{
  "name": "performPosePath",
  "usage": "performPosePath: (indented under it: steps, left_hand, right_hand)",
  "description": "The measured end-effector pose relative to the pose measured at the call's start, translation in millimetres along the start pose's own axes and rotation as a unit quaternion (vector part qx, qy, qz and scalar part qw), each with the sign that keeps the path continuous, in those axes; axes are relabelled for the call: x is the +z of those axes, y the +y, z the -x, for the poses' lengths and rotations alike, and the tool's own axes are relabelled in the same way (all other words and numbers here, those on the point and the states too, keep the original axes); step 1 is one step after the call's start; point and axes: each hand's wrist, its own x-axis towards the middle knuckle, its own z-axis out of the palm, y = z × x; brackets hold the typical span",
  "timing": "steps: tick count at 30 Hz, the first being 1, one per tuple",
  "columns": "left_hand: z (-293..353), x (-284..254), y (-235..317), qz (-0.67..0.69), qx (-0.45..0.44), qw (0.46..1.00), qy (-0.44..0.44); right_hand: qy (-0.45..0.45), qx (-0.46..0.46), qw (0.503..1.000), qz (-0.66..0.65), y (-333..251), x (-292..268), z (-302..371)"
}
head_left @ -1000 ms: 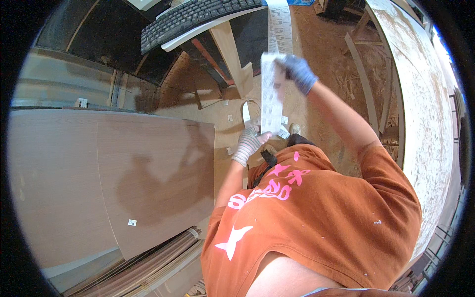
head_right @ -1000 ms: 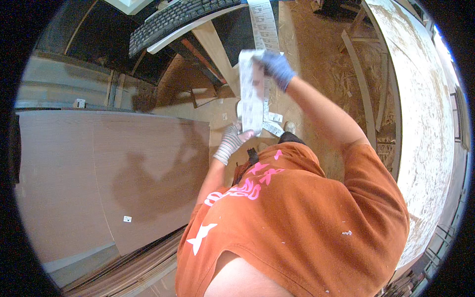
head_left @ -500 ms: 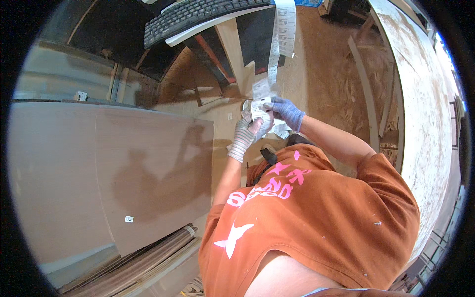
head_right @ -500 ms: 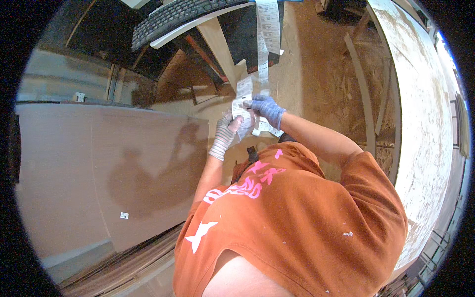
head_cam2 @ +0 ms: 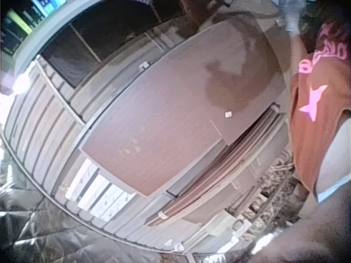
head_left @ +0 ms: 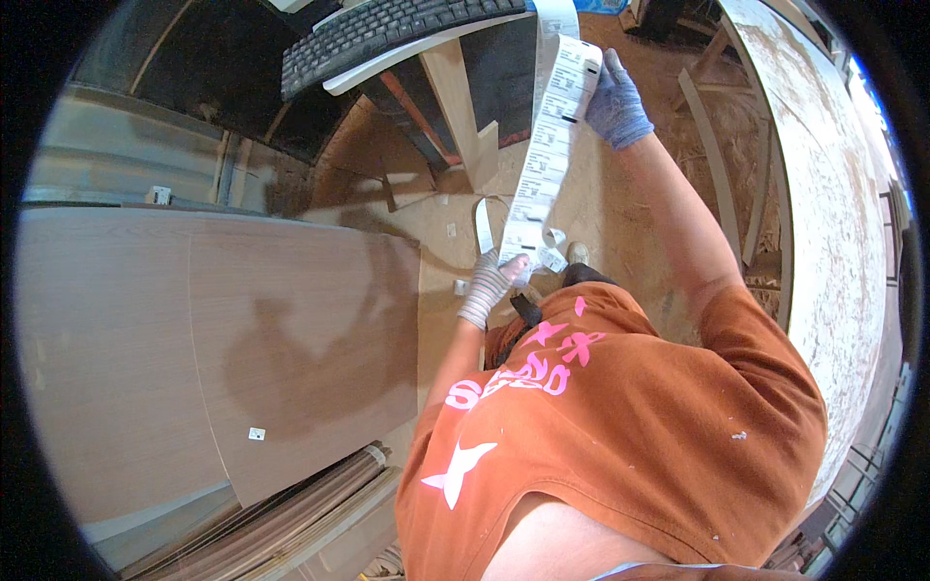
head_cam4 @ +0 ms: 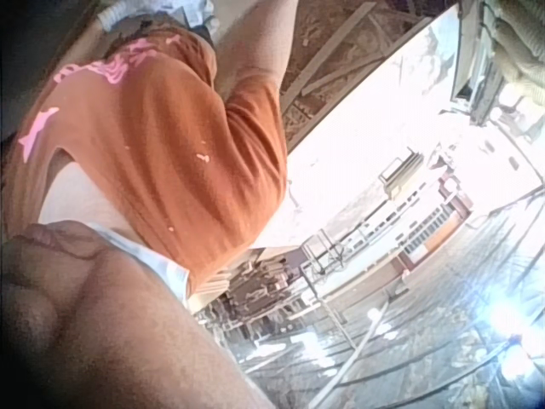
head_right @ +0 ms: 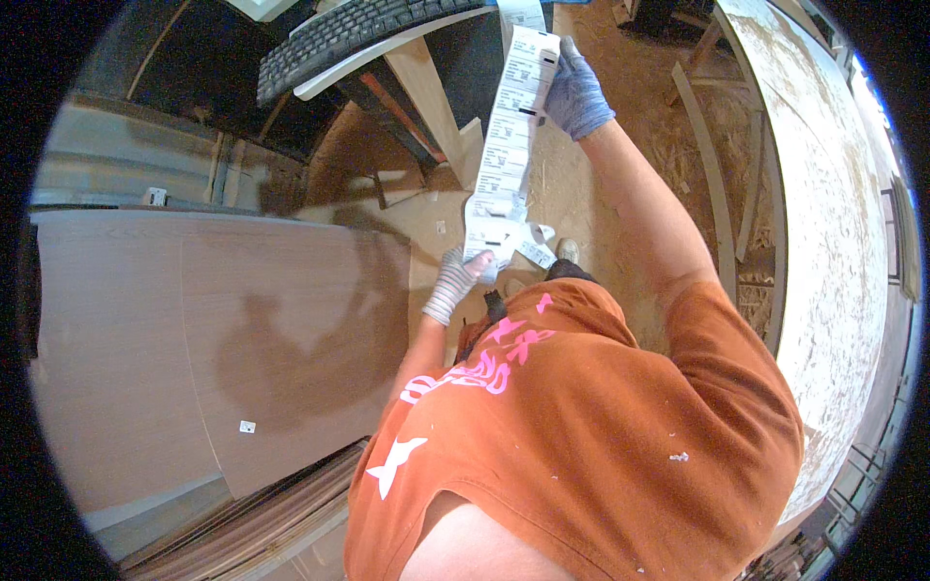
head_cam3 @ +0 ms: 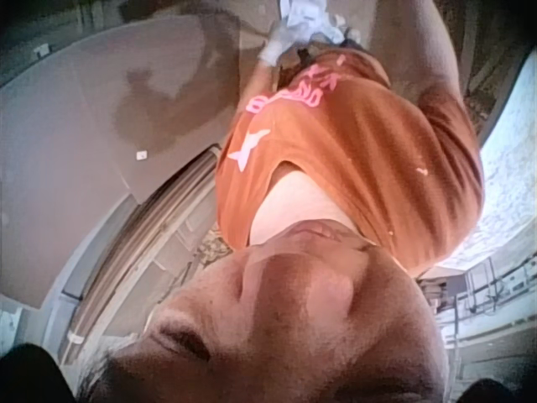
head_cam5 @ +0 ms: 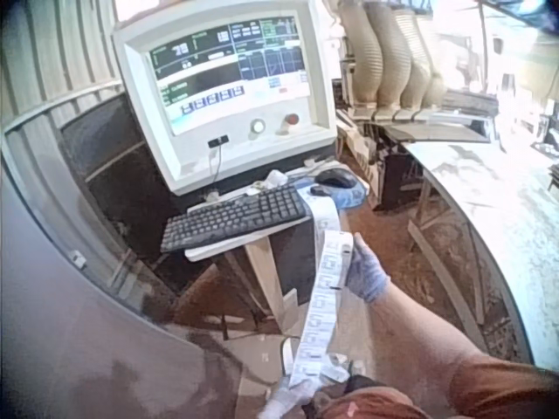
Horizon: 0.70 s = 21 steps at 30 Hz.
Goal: The person lifts a large wood panel from a stack and places it onto a machine. They then walk to a nearby table, pick up a printed label, and tear it from a roll before returning to the machine area.
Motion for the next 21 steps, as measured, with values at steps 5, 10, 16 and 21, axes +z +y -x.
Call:
performPosePath:
  steps: [5,10,16,21]
  left_hand:
    - [-6.6,-5.8,29.9,0.014,0.075,0.996,0.034]
    - [-8.0,-8.2,40.1,0.018,0.069,0.997,0.043]
    - [-8.2,-5.0,39.5,-0.008,0.126,0.991,0.042]
    - [-11.6,-5.3,31.0,-0.013,0.101,0.993,0.052]
  right_hand:
    - [0.019,0.211,0.957,0.200,104.2,-2.6,55.7]
    - [0.012,0.128,0.926,0.356,133.1,1.5,61.8]
    - [0.024,0.300,0.937,0.179,129.3,2.6,61.9]
    - [0.010,0.144,0.964,0.224,151.5,2.2,74.9]
